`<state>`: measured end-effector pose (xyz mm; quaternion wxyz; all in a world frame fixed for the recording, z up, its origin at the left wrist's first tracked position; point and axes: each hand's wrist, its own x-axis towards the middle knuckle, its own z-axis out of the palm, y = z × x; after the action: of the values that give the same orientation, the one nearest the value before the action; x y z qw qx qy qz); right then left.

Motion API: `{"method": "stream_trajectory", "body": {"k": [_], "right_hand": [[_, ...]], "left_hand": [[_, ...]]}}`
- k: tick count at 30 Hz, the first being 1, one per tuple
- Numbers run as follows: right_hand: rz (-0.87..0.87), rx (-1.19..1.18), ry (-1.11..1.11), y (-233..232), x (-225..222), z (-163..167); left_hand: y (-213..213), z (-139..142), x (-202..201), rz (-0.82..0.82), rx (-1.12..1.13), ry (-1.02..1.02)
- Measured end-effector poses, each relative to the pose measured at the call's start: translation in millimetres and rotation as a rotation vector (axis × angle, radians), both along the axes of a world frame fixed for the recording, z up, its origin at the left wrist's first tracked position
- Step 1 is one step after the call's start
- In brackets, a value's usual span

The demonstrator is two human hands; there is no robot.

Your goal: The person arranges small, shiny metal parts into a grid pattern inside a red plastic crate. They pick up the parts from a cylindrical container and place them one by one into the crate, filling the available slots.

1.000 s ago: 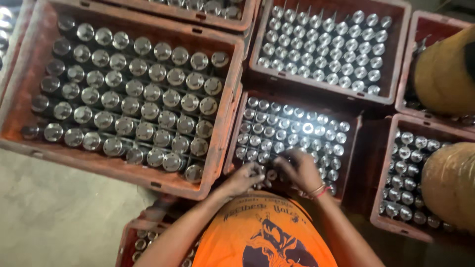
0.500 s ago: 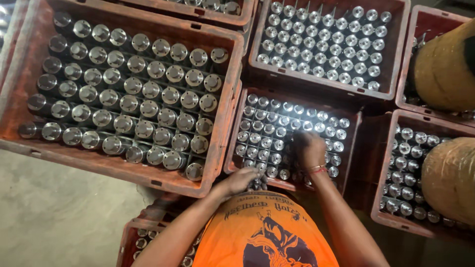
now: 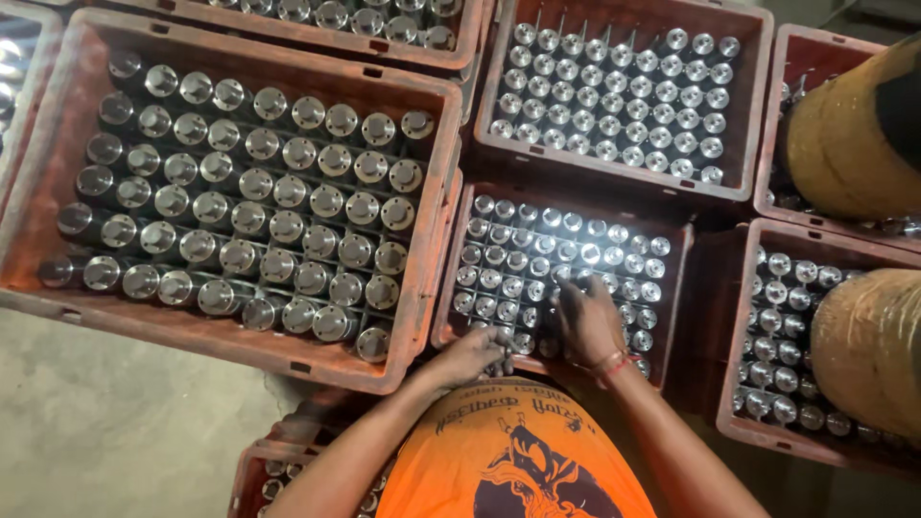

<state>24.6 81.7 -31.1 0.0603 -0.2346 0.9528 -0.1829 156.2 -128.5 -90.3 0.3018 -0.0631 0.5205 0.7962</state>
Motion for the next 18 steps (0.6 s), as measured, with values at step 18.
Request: {"method": "stream_trajectory", "body": {"k": [18], "right_hand": [[-0.127,-0.260,0.189,31,-30,-5]], "left_hand": [[-8,-4,11,-0.048,0.013,-0.143]]}}
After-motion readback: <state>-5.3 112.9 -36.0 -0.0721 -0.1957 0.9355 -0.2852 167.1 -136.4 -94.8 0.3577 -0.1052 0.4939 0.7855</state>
